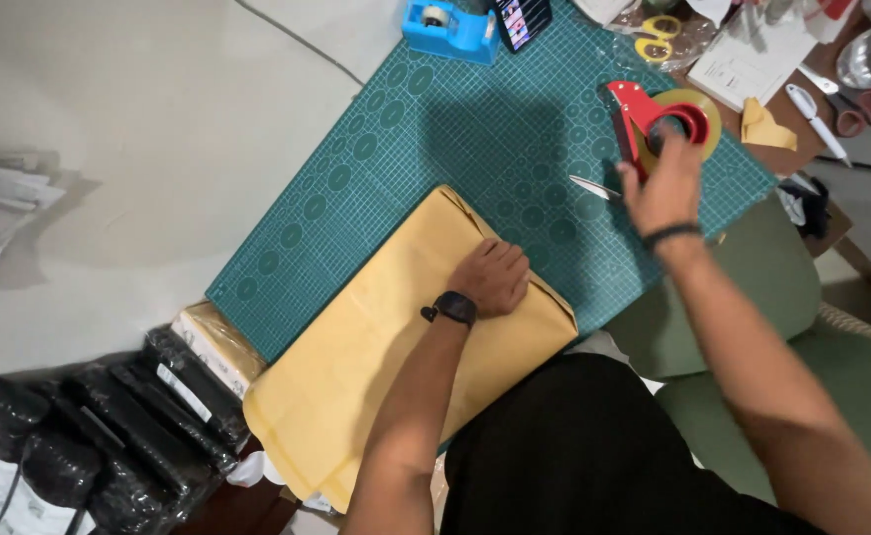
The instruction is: The person wraps a yellow bubble mailer in clear tape using a tape dispenser, folds the edges down by hand, and then writes on the exterior with a marker.
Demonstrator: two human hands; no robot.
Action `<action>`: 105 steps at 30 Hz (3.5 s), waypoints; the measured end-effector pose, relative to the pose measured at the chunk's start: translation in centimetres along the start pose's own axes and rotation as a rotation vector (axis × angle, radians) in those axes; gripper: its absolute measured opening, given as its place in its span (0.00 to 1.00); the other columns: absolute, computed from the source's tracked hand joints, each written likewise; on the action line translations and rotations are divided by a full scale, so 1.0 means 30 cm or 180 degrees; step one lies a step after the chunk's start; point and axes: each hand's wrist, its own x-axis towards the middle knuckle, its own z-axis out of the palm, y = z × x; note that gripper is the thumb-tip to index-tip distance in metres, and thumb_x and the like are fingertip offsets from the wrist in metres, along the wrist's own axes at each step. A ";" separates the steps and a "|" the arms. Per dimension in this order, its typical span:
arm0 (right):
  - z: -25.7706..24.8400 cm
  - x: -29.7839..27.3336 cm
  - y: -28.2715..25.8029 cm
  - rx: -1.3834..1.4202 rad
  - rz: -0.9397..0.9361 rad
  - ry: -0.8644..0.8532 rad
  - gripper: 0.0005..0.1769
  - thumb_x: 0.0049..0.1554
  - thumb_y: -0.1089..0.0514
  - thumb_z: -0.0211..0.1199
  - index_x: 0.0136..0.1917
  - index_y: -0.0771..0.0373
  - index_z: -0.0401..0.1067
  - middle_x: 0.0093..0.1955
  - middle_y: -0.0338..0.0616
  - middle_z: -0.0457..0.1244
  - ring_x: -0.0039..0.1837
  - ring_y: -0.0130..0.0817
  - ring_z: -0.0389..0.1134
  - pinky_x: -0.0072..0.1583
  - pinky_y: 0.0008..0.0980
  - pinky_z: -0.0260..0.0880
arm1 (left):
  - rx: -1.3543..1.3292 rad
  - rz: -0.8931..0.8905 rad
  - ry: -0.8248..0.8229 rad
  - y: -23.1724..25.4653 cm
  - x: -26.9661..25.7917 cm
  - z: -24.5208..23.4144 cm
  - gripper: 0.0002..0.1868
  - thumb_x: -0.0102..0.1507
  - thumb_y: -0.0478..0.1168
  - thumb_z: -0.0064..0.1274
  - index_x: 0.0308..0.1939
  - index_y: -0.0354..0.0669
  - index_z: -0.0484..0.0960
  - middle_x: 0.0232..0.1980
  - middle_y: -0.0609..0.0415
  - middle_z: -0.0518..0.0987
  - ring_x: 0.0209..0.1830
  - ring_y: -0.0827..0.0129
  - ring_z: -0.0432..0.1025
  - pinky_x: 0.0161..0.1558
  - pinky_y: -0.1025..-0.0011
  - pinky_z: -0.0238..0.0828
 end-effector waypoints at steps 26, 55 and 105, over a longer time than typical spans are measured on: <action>0.385 0.579 -0.524 0.1857 -0.0124 -0.4873 0.42 0.45 0.68 0.65 0.74 0.58 0.68 0.62 0.46 0.66 0.56 0.35 0.65 0.54 0.31 0.65 | -0.0487 -0.0517 0.0192 -0.015 0.007 -0.070 0.13 0.68 0.36 0.37 0.28 0.48 0.71 0.31 0.56 0.66 0.33 0.63 0.61 0.40 0.66 0.56; 0.569 0.703 -0.898 -0.0742 -0.0736 -0.6761 0.43 0.40 0.74 0.74 0.71 0.65 0.77 0.69 0.48 0.74 0.69 0.38 0.71 0.72 0.33 0.65 | -0.0421 -0.0678 0.0212 0.026 -0.032 0.060 0.17 0.65 0.54 0.52 0.37 0.43 0.78 0.38 0.54 0.74 0.39 0.63 0.67 0.49 0.65 0.62; 0.055 0.046 0.006 0.1994 0.0387 -0.5510 0.39 0.44 0.59 0.73 0.70 0.55 0.76 0.51 0.60 0.73 0.46 0.43 0.73 0.49 0.42 0.75 | -0.0081 -0.0530 0.0292 -0.015 0.032 0.006 0.18 0.63 0.54 0.45 0.27 0.45 0.74 0.30 0.51 0.69 0.33 0.60 0.71 0.50 0.62 0.70</action>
